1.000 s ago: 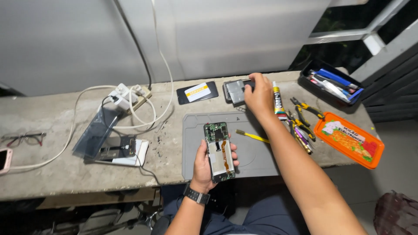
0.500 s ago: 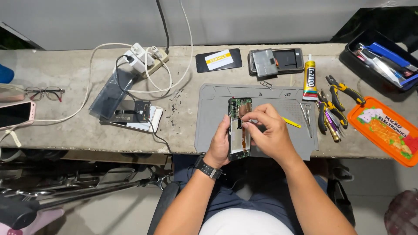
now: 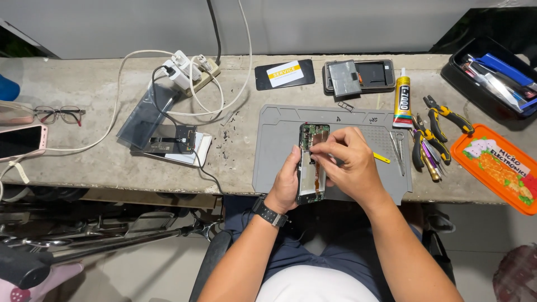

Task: Reassembling the internal components of a smartphone, including the motherboard and screen assembly into the frame.

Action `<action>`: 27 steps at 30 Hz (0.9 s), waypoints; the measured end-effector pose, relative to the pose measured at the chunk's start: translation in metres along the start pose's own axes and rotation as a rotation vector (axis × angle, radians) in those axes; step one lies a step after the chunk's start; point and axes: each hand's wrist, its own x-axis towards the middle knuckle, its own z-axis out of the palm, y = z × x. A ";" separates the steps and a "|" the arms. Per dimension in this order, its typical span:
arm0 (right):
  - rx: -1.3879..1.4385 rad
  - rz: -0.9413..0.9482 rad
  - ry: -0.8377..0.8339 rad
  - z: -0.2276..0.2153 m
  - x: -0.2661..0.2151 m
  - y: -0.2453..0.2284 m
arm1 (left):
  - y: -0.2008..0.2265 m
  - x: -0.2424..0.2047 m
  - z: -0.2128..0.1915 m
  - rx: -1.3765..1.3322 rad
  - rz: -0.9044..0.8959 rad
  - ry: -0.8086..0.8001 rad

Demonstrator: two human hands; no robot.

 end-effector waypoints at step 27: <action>-0.043 -0.088 -0.079 -0.007 0.008 0.002 | -0.011 -0.002 -0.023 -0.024 -0.045 -0.007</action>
